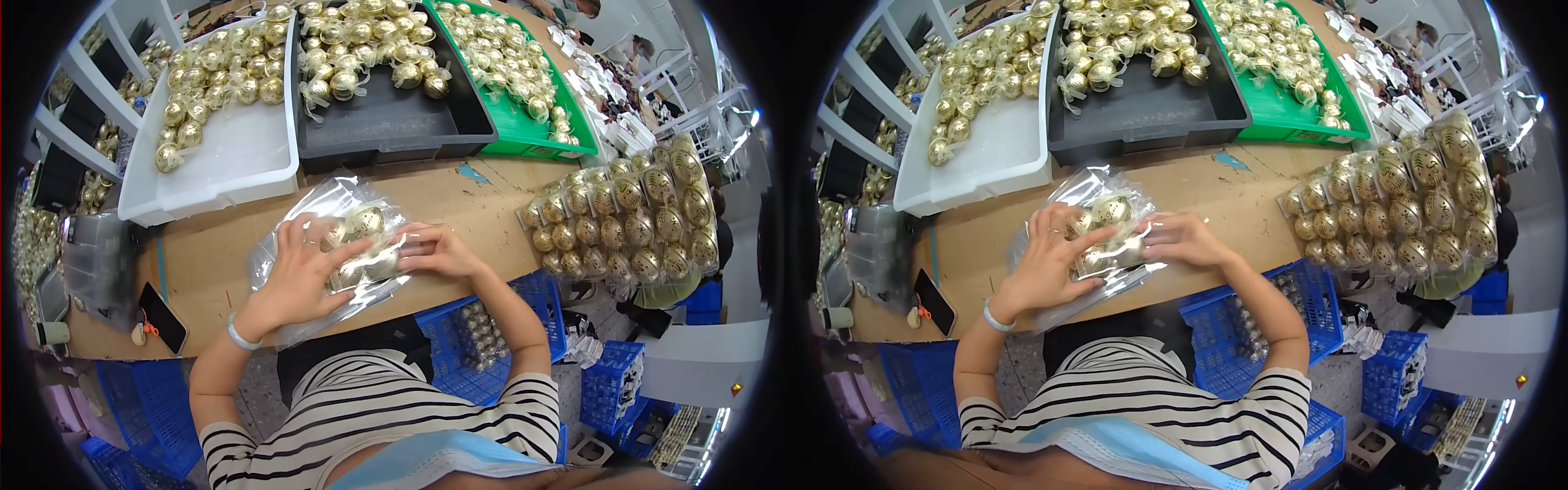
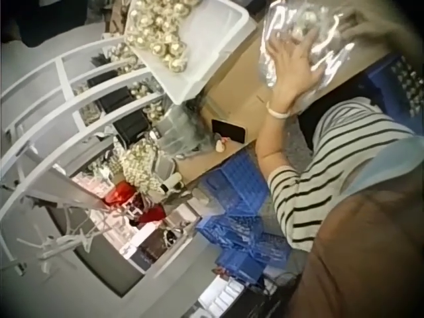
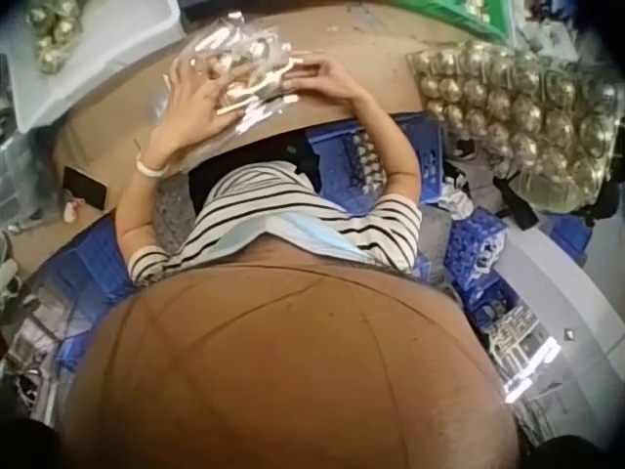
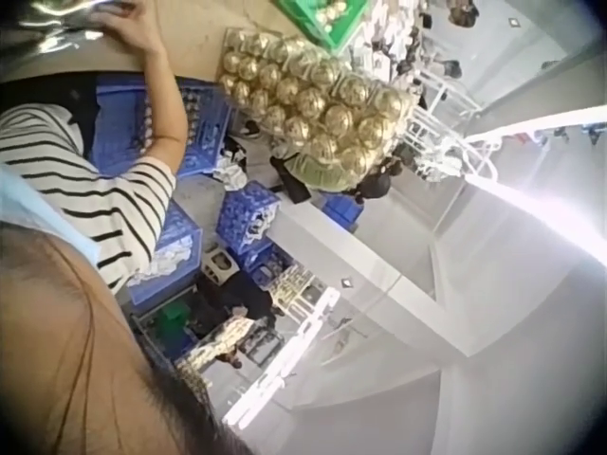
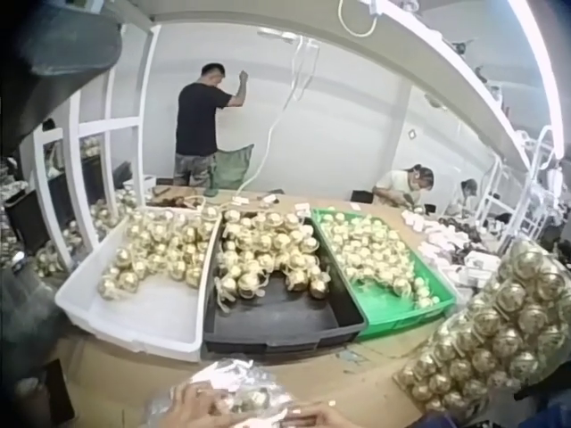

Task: Manually packaging gold-colored spherical ornaments into small plastic bags at a workstation.

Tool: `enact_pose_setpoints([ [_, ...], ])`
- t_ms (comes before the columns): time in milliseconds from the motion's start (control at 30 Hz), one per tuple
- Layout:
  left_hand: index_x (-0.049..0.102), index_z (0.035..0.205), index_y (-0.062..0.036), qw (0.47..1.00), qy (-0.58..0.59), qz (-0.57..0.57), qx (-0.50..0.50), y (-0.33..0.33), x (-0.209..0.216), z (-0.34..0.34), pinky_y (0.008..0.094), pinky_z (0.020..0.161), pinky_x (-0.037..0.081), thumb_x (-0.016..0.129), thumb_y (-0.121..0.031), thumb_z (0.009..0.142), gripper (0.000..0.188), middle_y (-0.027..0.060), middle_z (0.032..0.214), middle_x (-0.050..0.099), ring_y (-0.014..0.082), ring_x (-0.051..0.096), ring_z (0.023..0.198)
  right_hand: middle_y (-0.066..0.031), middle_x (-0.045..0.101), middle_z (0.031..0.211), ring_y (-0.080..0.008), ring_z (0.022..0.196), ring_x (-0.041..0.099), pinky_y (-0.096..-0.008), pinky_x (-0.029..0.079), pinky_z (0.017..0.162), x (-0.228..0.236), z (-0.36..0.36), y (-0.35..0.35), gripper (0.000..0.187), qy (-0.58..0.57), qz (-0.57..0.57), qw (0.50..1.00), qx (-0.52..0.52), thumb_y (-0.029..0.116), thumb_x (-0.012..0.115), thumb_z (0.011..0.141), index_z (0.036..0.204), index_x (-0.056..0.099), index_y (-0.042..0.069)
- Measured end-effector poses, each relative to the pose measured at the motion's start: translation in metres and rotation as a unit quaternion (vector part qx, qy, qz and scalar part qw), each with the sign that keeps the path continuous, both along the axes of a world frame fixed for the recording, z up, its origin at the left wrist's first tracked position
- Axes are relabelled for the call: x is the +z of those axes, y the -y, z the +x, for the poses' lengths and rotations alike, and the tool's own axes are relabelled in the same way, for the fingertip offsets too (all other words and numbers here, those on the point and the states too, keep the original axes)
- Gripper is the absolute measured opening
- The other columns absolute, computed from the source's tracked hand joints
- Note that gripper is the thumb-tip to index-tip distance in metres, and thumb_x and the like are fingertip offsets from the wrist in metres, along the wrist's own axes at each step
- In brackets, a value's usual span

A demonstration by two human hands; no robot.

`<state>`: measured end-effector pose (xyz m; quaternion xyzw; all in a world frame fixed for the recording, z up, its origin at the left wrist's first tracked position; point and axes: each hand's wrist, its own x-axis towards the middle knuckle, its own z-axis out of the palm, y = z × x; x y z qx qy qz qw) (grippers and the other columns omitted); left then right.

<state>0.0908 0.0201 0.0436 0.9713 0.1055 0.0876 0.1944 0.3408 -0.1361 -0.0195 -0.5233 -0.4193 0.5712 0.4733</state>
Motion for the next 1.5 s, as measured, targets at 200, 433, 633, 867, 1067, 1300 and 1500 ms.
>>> enact_pose_setpoints([
  [200,0.04,0.154,-0.0157,0.993,0.095,0.01,0.066,0.012,-0.002,-0.008,0.0569,0.108,0.026,0.084,-0.038,0.067,0.099,0.0269,0.14,0.041,0.0438,0.038,0.129,-0.0112,0.067,0.124,-0.0226,0.116,0.065,-0.0348,0.055,0.097,0.037,-0.025,0.001,0.033,0.045,0.069,0.996,-0.038,0.001,0.073,0.09,0.122,0.068,-0.001],
  [433,0.002,0.157,-0.0024,0.883,0.399,-0.017,0.247,0.061,-0.035,-0.013,0.0494,0.114,0.031,0.098,-0.042,0.061,0.141,0.0207,0.15,0.028,0.0365,0.039,0.135,-0.0161,0.065,0.133,-0.0311,0.128,0.059,-0.0475,0.042,0.109,0.089,-0.087,-0.01,0.047,0.572,0.477,0.652,-0.145,0.033,0.064,0.098,0.131,0.064,0.001],
  [633,0.025,0.151,-0.0019,0.895,0.378,-0.167,0.166,0.028,-0.058,-0.057,0.0461,0.112,0.036,0.093,-0.056,0.062,0.124,0.0193,0.145,0.032,0.0328,0.04,0.134,-0.0134,0.063,0.139,-0.0319,0.134,0.055,-0.0474,0.031,0.117,0.057,-0.087,-0.017,0.048,0.452,0.495,0.737,-0.083,0.038,0.062,0.098,0.133,0.064,0.005],
  [867,0.047,0.132,-0.023,0.848,0.476,-0.223,-0.065,0.006,-0.053,-0.031,0.0481,0.092,0.05,0.078,-0.038,0.089,0.055,0.0226,0.134,0.044,0.0368,0.053,0.117,-0.0143,0.061,0.14,-0.0312,0.132,0.053,-0.048,0.034,0.114,0.092,-0.083,-0.003,0.047,0.519,0.485,0.698,-0.089,0.04,0.055,0.102,0.136,0.064,0.009],
  [1067,0.054,0.123,-0.0189,0.864,0.472,-0.146,-0.095,0.01,-0.042,-0.03,0.048,0.093,0.047,0.082,-0.027,0.085,0.048,0.0259,0.129,0.047,0.0389,0.053,0.115,-0.0128,0.068,0.1,-0.0294,0.102,0.063,-0.0378,0.053,0.083,0.195,-0.09,-0.044,0.029,0.577,0.38,0.722,0.033,0.017,0.064,0.09,0.115,0.067,0.003],
  [1300,0.055,0.121,-0.0166,0.868,0.464,-0.166,-0.061,0.011,-0.04,-0.027,0.0483,0.095,0.046,0.083,-0.02,0.083,0.048,0.0265,0.13,0.047,0.0399,0.052,0.117,-0.008,0.057,0.073,-0.0276,0.084,0.062,-0.0382,0.053,0.067,0.208,-0.091,-0.061,0.012,0.701,0.327,0.612,0.168,0.012,0.067,0.08,0.087,0.062,0.002],
  [1500,0.055,0.122,-0.0184,0.875,0.452,-0.163,-0.055,0.01,-0.041,-0.031,0.0479,0.095,0.047,0.083,-0.022,0.084,0.048,0.0258,0.131,0.047,0.0396,0.052,0.119,-0.0139,0.055,0.089,-0.0345,0.086,0.058,-0.042,0.049,0.077,0.199,-0.056,-0.049,0.022,0.596,0.181,0.776,0.103,0.019,0.076,0.087,0.083,0.066,0.0],
])
